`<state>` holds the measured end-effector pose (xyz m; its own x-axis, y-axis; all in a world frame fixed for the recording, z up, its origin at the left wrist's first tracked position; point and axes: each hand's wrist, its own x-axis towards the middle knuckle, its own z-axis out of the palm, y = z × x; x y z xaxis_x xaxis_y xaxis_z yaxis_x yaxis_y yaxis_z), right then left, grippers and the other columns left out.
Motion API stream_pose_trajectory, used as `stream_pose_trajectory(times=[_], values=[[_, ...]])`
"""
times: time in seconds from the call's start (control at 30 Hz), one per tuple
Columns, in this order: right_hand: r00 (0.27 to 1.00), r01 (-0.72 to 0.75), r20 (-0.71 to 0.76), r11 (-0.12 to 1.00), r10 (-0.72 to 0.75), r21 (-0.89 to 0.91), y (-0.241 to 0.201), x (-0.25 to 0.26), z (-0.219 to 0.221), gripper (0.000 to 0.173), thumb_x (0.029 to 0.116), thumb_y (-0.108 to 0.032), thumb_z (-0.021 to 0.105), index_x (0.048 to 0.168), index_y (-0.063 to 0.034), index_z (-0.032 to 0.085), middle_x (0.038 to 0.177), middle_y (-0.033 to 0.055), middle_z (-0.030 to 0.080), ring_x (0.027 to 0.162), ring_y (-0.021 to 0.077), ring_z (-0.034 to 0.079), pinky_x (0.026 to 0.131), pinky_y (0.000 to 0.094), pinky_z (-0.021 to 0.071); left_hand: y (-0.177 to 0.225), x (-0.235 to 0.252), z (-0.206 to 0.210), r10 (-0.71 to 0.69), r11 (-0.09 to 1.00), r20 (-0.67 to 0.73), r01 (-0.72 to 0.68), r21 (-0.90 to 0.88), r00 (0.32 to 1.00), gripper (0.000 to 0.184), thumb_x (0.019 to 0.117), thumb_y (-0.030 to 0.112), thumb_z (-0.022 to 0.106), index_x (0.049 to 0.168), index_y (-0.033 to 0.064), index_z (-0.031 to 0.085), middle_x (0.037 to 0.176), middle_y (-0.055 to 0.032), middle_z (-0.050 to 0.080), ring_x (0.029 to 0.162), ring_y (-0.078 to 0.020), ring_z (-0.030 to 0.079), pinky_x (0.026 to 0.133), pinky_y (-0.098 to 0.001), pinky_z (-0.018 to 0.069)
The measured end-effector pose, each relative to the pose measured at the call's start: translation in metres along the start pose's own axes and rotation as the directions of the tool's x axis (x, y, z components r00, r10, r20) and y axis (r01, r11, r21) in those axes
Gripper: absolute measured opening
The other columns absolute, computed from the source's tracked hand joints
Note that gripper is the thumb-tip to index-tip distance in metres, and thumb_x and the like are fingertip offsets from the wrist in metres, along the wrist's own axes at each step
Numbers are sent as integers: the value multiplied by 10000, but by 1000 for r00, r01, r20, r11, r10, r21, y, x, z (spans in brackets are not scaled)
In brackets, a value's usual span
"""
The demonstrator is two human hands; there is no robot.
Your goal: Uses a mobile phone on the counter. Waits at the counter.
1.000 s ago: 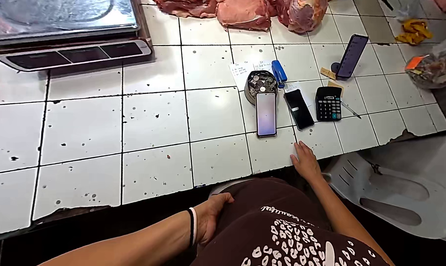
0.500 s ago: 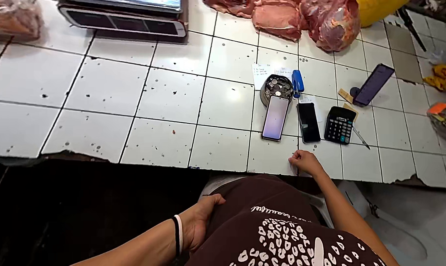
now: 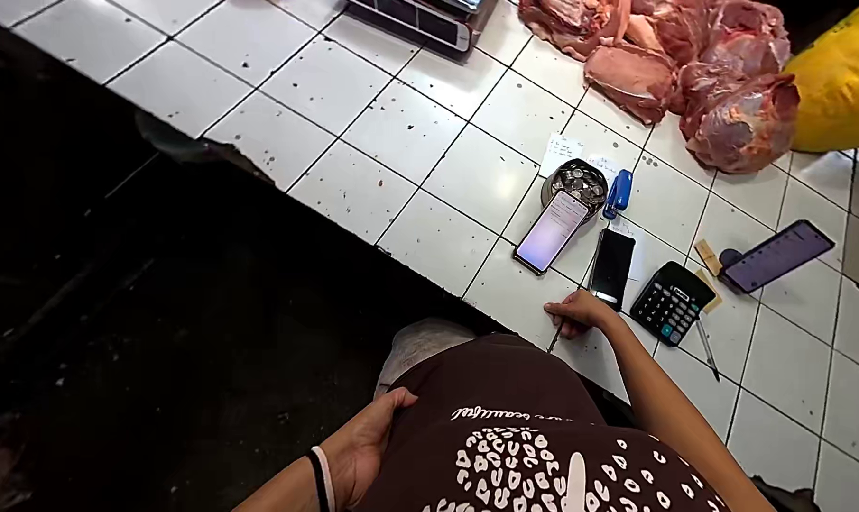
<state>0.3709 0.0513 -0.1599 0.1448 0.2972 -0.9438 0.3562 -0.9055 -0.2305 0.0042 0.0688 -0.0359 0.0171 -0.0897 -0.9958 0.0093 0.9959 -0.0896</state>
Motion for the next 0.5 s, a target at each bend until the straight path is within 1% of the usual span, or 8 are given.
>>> stream_pose_trajectory(times=[0.07,0.17,0.27,0.37,0.5], values=[[999,3,32,999,-2,-32,-2,2,-5,509,1052,-469,552,846,-30,708,631,30,689,527,115,662,540,284,556,-19,1,-1,11,997,-7,-11,-71,1000,161,1028,135,431,918,113,545,713,-57,638,603,-119,644,520,-264,535],[995,-6,102,996,15,-89,-6,4,-11,560,1065,-508,491,877,-30,714,661,41,701,559,139,680,570,300,568,-45,3,-2,20,987,-13,-22,-157,1000,212,1046,146,402,896,110,548,696,-56,641,592,-116,647,514,-259,535],[992,-25,118,991,41,-131,-9,6,-13,576,1065,-524,474,886,-32,713,669,44,704,570,141,687,582,298,572,-64,7,-3,47,977,-7,-47,-210,999,261,1059,157,378,883,102,562,693,-60,656,591,-118,658,515,-262,543],[994,-17,104,988,34,-154,-9,4,-13,585,1064,-536,468,904,-33,720,684,45,710,575,140,683,592,303,567,-72,12,-5,63,976,-7,-63,-210,998,273,1059,155,377,876,100,573,703,-62,673,601,-124,672,532,-269,557],[998,-11,65,991,21,-136,-5,0,-9,579,1058,-541,480,879,-44,718,669,25,702,555,116,665,570,283,546,-65,9,5,42,984,-37,-48,-173,998,267,1055,149,390,862,97,566,693,-69,662,592,-126,662,521,-268,548]])
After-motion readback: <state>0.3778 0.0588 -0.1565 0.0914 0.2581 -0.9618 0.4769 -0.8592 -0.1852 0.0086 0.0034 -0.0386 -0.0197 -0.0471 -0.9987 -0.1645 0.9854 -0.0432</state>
